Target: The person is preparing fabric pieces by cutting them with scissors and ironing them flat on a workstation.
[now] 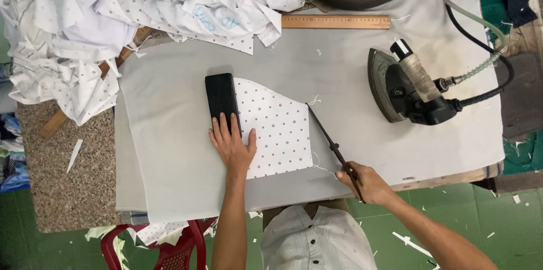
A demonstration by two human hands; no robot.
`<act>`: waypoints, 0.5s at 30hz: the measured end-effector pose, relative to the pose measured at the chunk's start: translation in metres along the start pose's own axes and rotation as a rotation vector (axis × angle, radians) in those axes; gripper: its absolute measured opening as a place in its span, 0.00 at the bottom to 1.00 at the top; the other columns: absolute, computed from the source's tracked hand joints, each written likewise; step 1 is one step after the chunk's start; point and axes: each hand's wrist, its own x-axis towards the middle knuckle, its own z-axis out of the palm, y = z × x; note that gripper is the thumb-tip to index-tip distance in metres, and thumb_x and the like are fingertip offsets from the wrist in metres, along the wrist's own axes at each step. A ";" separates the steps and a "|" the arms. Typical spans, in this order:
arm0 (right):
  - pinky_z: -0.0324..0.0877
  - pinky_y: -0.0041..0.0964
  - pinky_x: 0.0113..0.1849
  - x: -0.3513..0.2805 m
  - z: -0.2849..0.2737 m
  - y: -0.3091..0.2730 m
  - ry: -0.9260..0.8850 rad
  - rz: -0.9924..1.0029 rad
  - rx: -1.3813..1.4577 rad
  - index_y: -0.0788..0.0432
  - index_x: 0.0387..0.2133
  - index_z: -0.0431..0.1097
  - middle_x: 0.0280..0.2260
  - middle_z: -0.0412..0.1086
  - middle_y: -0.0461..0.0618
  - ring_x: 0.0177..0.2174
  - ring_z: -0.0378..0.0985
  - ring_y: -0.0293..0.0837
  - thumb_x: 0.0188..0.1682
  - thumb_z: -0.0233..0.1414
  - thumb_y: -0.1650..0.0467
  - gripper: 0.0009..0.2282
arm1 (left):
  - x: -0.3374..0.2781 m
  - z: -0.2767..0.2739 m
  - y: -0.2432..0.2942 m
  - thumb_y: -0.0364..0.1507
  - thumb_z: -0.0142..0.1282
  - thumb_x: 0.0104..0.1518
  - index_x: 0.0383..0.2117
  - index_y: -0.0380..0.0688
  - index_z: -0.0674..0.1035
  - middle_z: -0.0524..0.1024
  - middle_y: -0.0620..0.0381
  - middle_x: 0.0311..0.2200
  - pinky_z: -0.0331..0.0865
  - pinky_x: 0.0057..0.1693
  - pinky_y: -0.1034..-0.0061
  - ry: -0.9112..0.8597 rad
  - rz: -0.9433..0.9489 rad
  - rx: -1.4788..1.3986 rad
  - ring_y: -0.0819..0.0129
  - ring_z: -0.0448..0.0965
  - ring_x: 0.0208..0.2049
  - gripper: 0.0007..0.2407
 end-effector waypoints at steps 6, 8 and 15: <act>0.69 0.38 0.25 -0.021 0.024 -0.021 0.130 0.060 0.166 0.65 0.39 0.76 0.15 0.70 0.55 0.18 0.74 0.46 0.51 0.51 0.53 0.24 | -0.007 0.015 -0.014 0.46 0.50 0.61 0.62 0.43 0.71 0.61 0.38 0.65 0.38 0.69 0.44 -0.012 0.037 -0.061 0.40 0.53 0.69 0.27; 0.70 0.39 0.26 -0.026 0.049 -0.011 0.183 0.060 0.222 0.65 0.41 0.74 0.15 0.70 0.57 0.19 0.75 0.47 0.51 0.47 0.51 0.27 | -0.004 0.012 -0.015 0.47 0.49 0.61 0.62 0.41 0.71 0.61 0.37 0.65 0.39 0.69 0.43 -0.039 0.062 -0.066 0.38 0.53 0.69 0.27; 0.65 0.40 0.26 -0.099 0.178 0.016 0.253 -0.029 0.271 0.54 0.32 0.62 0.19 0.63 0.45 0.20 0.66 0.40 0.55 0.36 0.54 0.17 | 0.007 -0.028 -0.012 0.45 0.43 0.65 0.64 0.34 0.67 0.59 0.33 0.67 0.54 0.67 0.44 -0.115 0.171 -0.056 0.34 0.57 0.67 0.28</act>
